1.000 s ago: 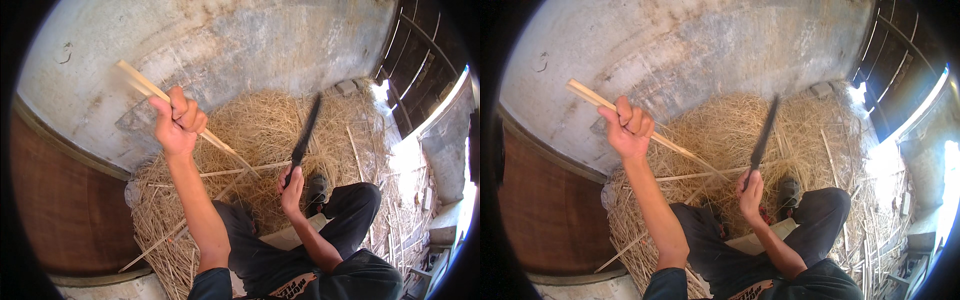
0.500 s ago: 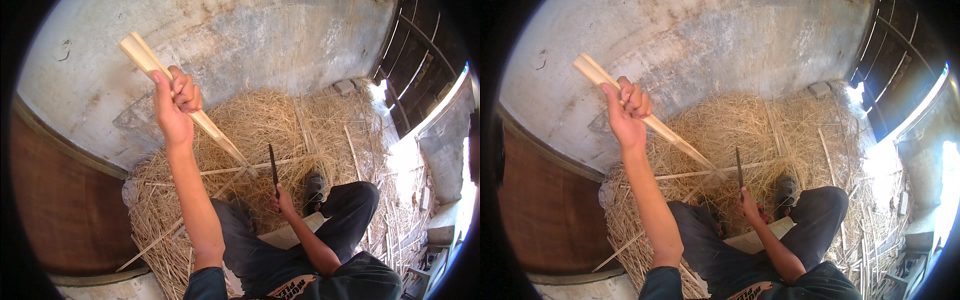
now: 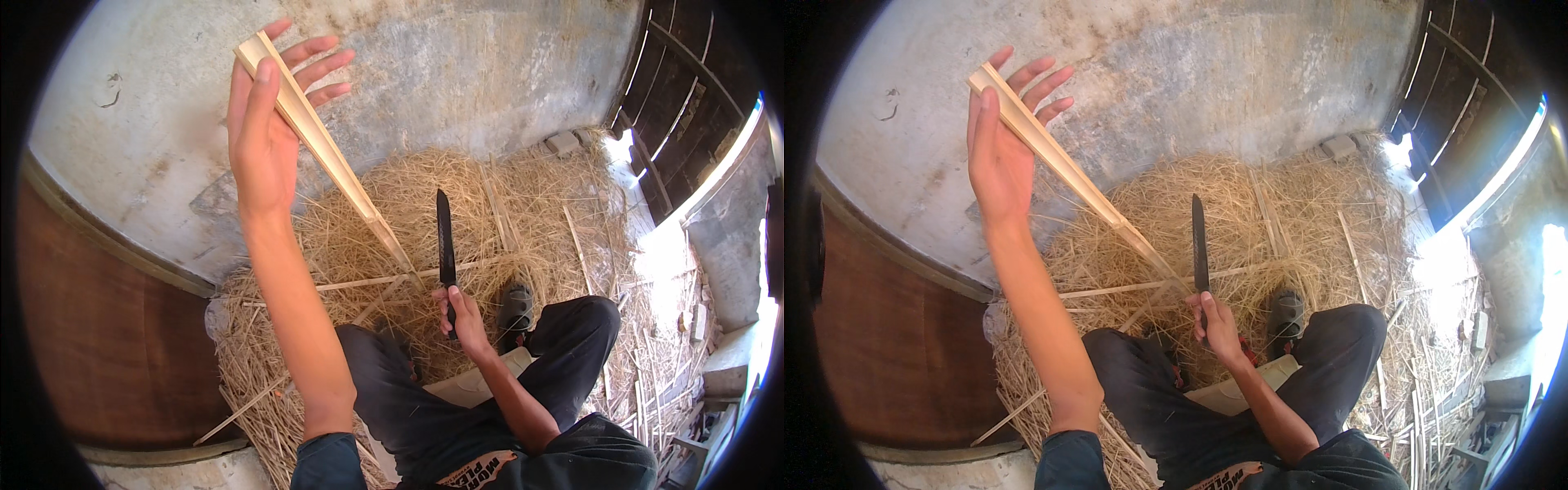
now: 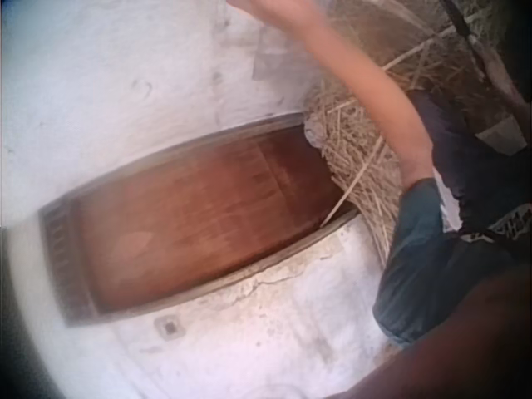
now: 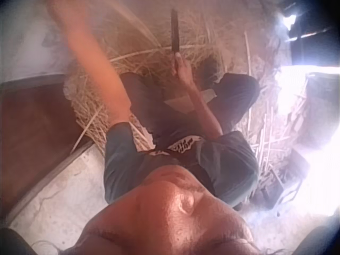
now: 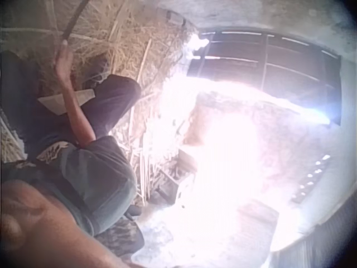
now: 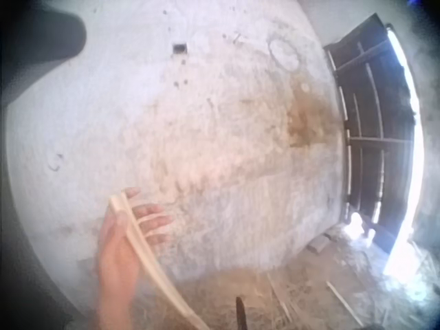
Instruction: The person sits on a straw-covered floor and uses a large knife to split and shape a long piece of bamboo. They repeatedly strike the bamboo to split it lengthwise and then use a red utility knife to refine the edges and smooth the surface.
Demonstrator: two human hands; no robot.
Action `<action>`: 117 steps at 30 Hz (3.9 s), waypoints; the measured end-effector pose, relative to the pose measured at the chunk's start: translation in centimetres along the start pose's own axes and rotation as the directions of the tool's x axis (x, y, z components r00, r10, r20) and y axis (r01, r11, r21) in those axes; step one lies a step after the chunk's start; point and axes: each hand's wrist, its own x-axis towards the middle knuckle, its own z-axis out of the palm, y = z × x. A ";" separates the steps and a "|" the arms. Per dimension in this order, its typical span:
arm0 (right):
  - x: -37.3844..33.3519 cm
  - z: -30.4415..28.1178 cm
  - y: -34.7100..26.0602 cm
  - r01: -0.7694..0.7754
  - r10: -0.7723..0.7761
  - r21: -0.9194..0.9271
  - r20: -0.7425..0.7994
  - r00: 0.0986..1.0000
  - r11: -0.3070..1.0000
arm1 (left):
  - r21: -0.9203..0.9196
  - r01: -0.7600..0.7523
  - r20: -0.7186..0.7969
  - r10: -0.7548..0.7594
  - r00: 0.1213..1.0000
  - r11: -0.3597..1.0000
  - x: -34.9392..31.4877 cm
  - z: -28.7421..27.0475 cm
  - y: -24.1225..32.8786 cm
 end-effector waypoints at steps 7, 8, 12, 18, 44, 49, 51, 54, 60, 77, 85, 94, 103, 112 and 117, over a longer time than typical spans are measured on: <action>-0.9 2.0 -3.9 0.136 -0.136 -0.033 0.024 0.990 0.990 | -0.151 0.002 0.433 0.065 0.899 0.989 3.9 -2.7 0.0; -1.0 2.3 -4.4 0.157 -0.156 -0.033 0.022 0.987 0.987 | -0.102 -0.019 0.343 0.054 0.938 0.995 3.7 -2.6 -0.4; -1.5 3.4 -6.7 0.119 -0.120 0.051 0.011 0.993 0.992 | -0.010 -0.068 0.149 0.069 0.986 0.998 1.8 1.2 -1.1; -1.3 4.7 -10.3 -0.045 0.025 0.144 0.141 0.990 0.989 | -0.156 0.010 0.268 0.032 0.963 0.988 1.1 2.8 -1.4; -1.6 6.2 -10.4 0.391 -0.429 -0.713 0.140 0.892 0.581 | 0.205 -0.139 0.020 0.137 0.990 0.969 0.9 6.0 -3.2; -0.9 5.1 -11.0 0.386 -0.374 -0.559 0.143 0.917 0.733 | 0.161 -0.095 0.021 0.093 0.995 0.982 1.2 5.7 -3.0; -0.9 4.7 -10.9 0.222 -0.216 -0.134 0.058 0.975 0.966 | 0.133 -0.059 0.025 0.056 0.998 0.989 1.4 5.6 -2.9; -1.1 4.9 -11.2 0.132 -0.136 0.135 0.023 0.990 0.982 | 0.123 -0.025 0.036 0.021 0.999 0.992 1.4 5.5 -2.7; -3.1 5.0 -16.4 0.361 -0.354 0.222 -0.073 0.932 0.906 | 0.201 -0.042 -0.014 0.046 0.999 0.979 1.4 5.4 -2.6; -0.5 6.2 -10.5 0.373 -0.353 -0.521 0.141 0.925 0.768 | 0.278 -0.182 -0.026 0.197 0.980 0.943 2.3 3.6 -4.1; -0.9 5.9 -11.3 0.388 -0.443 -0.775 0.157 0.883 0.498 | 0.118 -0.069 0.107 0.057 0.993 0.991 2.9 3.8 -3.1; -0.8 5.4 -12.8 0.154 -0.156 0.037 0.053 0.986 0.987 | 0.124 -0.142 0.083 0.133 0.988 0.982 3.7 3.6 -2.3; 1.0 7.1 -8.8 0.627 -0.711 -0.506 0.037 0.702 0.592 | 0.227 -0.133 -0.011 0.139 0.990 0.965 3.0 4.7 -3.0; 0.0 8.3 -10.1 0.363 -0.437 -0.836 0.168 0.884 0.412 | 0.221 -0.114 -0.052 0.129 0.990 0.968 3.4 2.9 -2.4; 2.8 5.2 -10.9 0.480 -0.487 -0.726 0.228 0.843 0.492 | 0.173 -0.127 -0.002 0.129 0.992 0.977 3.0 3.4 -2.1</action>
